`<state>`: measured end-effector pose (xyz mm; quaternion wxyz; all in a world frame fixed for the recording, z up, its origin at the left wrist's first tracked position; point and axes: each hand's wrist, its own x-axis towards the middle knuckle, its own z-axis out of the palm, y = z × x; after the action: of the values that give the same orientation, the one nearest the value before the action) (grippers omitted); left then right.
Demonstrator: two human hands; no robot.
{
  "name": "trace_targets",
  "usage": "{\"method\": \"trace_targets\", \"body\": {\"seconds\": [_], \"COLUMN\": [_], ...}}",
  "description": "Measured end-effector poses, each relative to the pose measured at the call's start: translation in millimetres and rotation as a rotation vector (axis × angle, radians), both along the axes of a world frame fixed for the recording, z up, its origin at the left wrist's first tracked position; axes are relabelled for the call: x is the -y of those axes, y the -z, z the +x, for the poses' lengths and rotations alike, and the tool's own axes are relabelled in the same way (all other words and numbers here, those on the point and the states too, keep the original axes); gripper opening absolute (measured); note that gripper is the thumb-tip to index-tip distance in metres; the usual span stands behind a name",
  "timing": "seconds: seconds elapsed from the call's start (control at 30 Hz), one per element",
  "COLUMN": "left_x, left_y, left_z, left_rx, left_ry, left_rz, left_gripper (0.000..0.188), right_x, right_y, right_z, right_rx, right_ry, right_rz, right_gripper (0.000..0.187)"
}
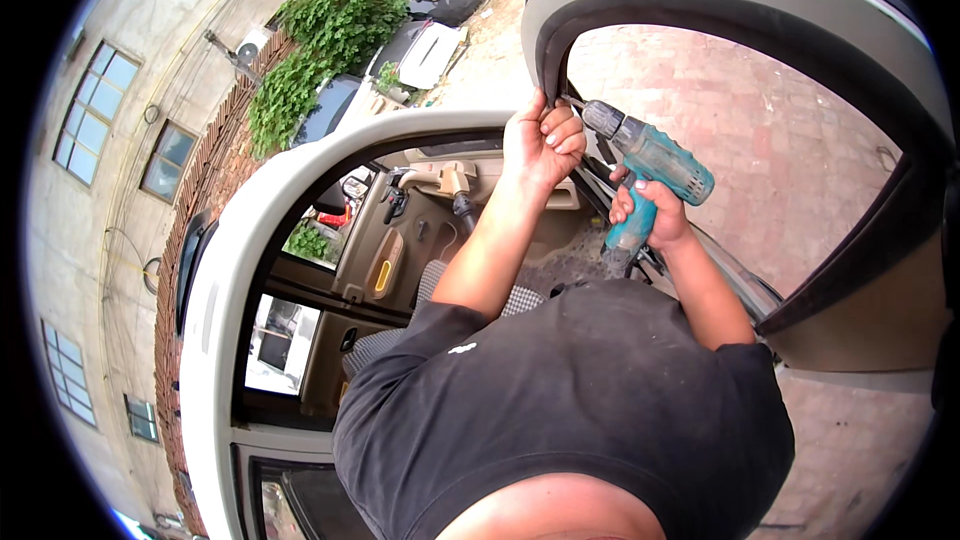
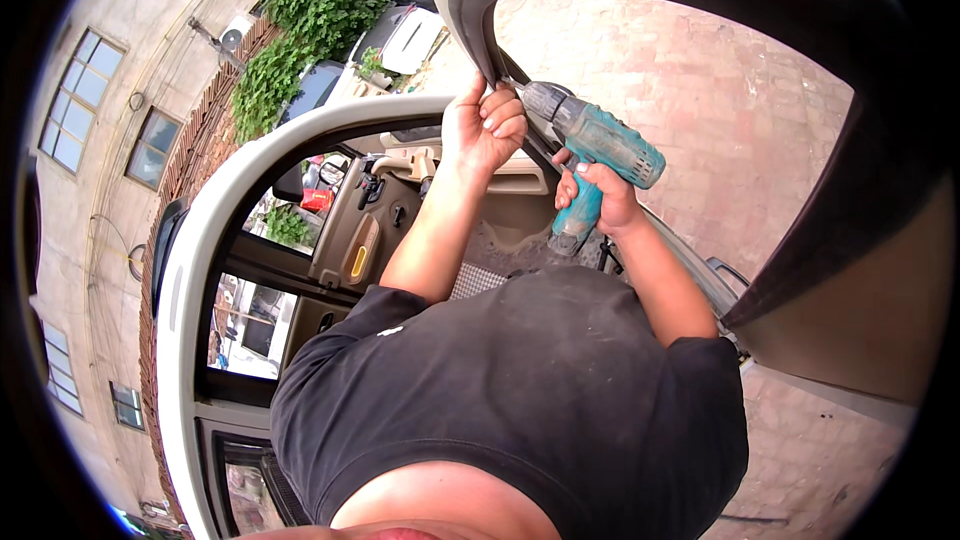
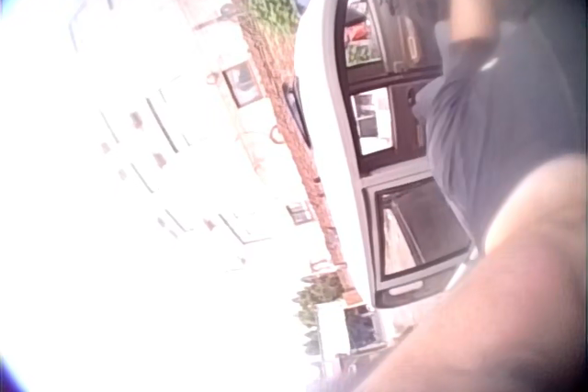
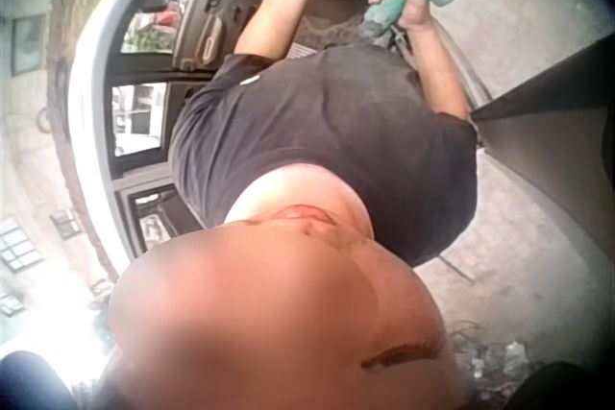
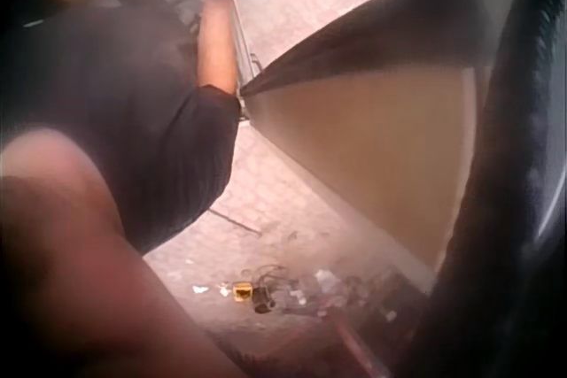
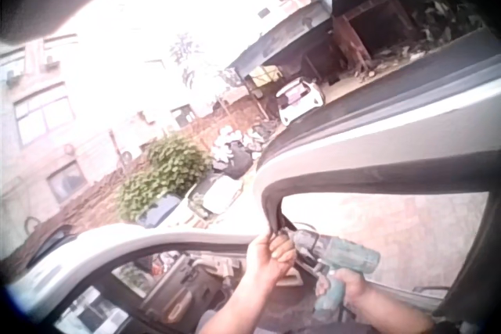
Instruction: The person uses a cordless drill to drive screws into a white curved car door frame held in their left hand. They work along the edge of the frame, securing it to a black rubber seal or trim piece. The person then places the drill on the car seat and continues to handle the frame.
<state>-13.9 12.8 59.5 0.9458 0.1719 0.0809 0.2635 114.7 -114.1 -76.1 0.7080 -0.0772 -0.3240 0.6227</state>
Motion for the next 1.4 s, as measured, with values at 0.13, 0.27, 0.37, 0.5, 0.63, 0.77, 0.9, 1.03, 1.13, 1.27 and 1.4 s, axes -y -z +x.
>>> {"method": "trace_targets", "body": {"seconds": [0.13,0.27,0.37,0.5,0.63,0.77,0.9,1.03,1.13,1.27,1.4], "left_x": [-1.5,0.6,1.3,2.0,0.4,0.1,0.4,0.5,-0.8,-0.4,-1.1], "left_y": [1.2,0.8,-0.9,-1.7,0.1,1.4,1.8,2.6,5.9,6.0,5.5], "left_z": [-0.8,-0.2,1.2,0.5,-0.4,-1.1,-0.2,0.4,-0.6,-0.3,-0.7], "left_rx": [0.005,0.01,0.014,0.009,0.012,0.016,0.028,0.044,0.052,0.05,0.059], "left_ry": [0.007,0.013,0.018,0.016,0.028,0.03,0.042,0.057,0.061,0.058,0.07], "left_rz": [0.01,-0.004,-0.004,-0.002,0.003,0.005,0.022,0.037,0.04,0.032,0.021], "left_gripper": [0.044,0.044,0.045,0.046,0.046,0.046,0.045,0.045,0.043,0.044,0.044], "right_x": [-3.9,-3.9,-4.5,-6.2,-6.2,-11.3,-12.1,-12.2,-14.0,-12.6,-8.8], "right_y": [1.1,4.2,2.4,4.4,5.4,11.5,12.4,11.7,13.1,8.2,5.6], "right_z": [-1.9,-0.9,0.3,0.4,0.1,0.9,2.0,3.3,4.1,5.5,4.9], "right_rx": [-0.031,-0.002,0.003,-0.002,-0.013,-0.055,-0.082,-0.091,-0.1,-0.129,-0.202], "right_ry": [-0.001,0.003,0.008,0.006,-0.004,-0.05,-0.076,-0.083,-0.111,-0.144,-0.185], "right_rz": [0.016,0.02,0.031,0.032,0.019,0.037,0.035,0.04,0.05,0.016,-0.021], "right_gripper": [0.04,0.046,0.045,0.045,0.046,0.046,0.045,0.045,0.044,0.042,0.04]}}
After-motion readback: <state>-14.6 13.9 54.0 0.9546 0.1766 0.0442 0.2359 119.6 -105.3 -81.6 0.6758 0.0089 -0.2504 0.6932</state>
